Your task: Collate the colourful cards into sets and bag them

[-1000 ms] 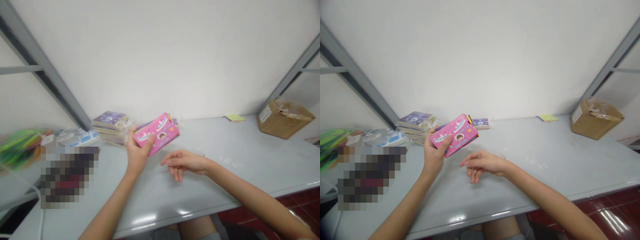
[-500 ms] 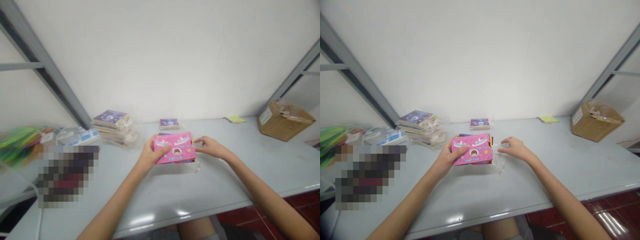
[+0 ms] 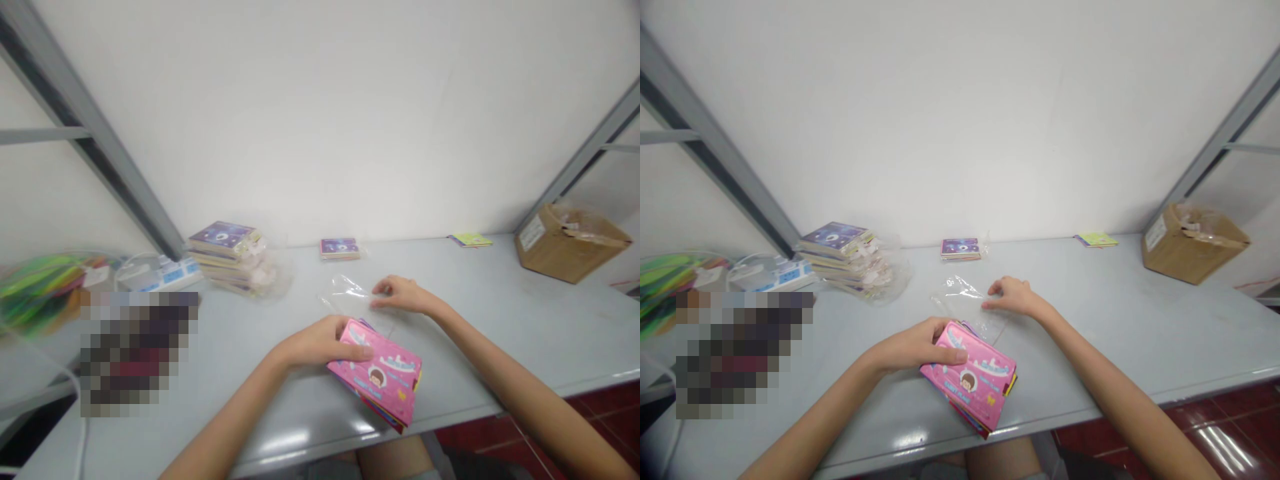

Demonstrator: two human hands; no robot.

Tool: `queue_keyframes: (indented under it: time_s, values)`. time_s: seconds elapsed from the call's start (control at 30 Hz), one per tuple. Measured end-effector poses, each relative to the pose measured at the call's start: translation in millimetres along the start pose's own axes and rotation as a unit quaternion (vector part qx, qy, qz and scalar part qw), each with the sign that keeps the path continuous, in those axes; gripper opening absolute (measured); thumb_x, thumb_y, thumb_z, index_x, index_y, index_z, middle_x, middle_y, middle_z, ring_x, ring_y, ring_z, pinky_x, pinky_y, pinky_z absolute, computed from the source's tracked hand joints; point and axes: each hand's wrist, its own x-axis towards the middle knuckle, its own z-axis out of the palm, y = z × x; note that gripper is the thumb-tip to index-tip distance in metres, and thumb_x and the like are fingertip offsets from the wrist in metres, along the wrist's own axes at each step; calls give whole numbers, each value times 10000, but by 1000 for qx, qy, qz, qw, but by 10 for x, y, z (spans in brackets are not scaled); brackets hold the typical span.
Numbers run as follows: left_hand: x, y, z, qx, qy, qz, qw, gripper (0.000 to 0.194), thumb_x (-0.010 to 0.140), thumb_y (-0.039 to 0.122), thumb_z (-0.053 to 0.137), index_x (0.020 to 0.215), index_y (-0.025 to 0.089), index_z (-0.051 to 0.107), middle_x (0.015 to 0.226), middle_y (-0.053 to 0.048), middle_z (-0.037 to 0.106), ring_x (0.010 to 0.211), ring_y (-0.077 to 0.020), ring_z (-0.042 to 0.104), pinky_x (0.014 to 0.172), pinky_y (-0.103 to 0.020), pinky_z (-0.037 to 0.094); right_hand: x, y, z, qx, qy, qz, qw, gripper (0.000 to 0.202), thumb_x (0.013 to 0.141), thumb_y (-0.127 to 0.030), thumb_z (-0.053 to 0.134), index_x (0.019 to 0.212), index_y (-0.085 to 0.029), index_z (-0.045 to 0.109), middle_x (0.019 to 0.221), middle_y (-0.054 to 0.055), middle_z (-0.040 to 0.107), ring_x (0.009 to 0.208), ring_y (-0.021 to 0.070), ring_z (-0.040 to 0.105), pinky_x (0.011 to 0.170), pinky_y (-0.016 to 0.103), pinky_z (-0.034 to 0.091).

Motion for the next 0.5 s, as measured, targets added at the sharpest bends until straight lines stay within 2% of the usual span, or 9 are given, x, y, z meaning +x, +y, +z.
queue_keyframes:
  time_s: [0.07, 0.13, 0.2, 0.27, 0.37, 0.5]
  values:
    - [9, -28, 19, 13, -19, -13, 1000, 344, 688, 395, 664, 894, 129, 596, 856, -49, 649, 716, -140, 588, 632, -226, 443, 33, -25, 23, -34, -1, -15, 999, 341, 623, -456, 635, 834, -190, 664, 981, 81, 637, 912, 242, 565, 778, 344, 385]
    - [13, -49, 32, 17, -24, -18, 999, 360, 680, 409, 664, 894, 127, 601, 877, -55, 652, 738, -152, 593, 645, -234, 449, 89, -29, 18, -26, -16, -28, 999, 263, 638, -407, 627, 760, -176, 659, 899, 72, 650, 852, 224, 581, 746, 324, 396]
    - [16, -69, 43, 11, -19, -18, 1000, 360, 677, 410, 664, 891, 127, 602, 883, -56, 655, 734, -153, 593, 641, -233, 450, 154, -5, -25, 45, -17, -40, 998, 226, 669, -367, 600, 730, -152, 637, 776, 57, 651, 740, 184, 591, 676, 281, 412]
    - [28, -94, 51, 2, -6, -13, 1000, 345, 686, 404, 655, 890, 130, 602, 874, -52, 659, 715, -149, 594, 627, -228, 446, 206, 37, -96, 153, 18, -56, 986, 233, 696, -363, 579, 745, -137, 609, 701, 42, 630, 655, 152, 584, 624, 255, 421]
    - [75, -157, 55, 7, 52, 3, 999, 332, 705, 404, 633, 885, 127, 606, 879, -57, 664, 735, -165, 603, 642, -239, 449, 229, 101, -193, 321, 102, -65, 939, 280, 688, -394, 605, 806, -141, 575, 715, 22, 604, 577, 117, 571, 591, 249, 430]
    - [179, -270, 41, 40, 202, 22, 978, 379, 710, 452, 610, 877, 112, 609, 879, -83, 666, 777, -205, 612, 664, -274, 459, 182, 140, -224, 489, 148, -36, 859, 326, 628, -387, 680, 836, -163, 568, 723, -11, 587, 523, 71, 531, 551, 222, 417]
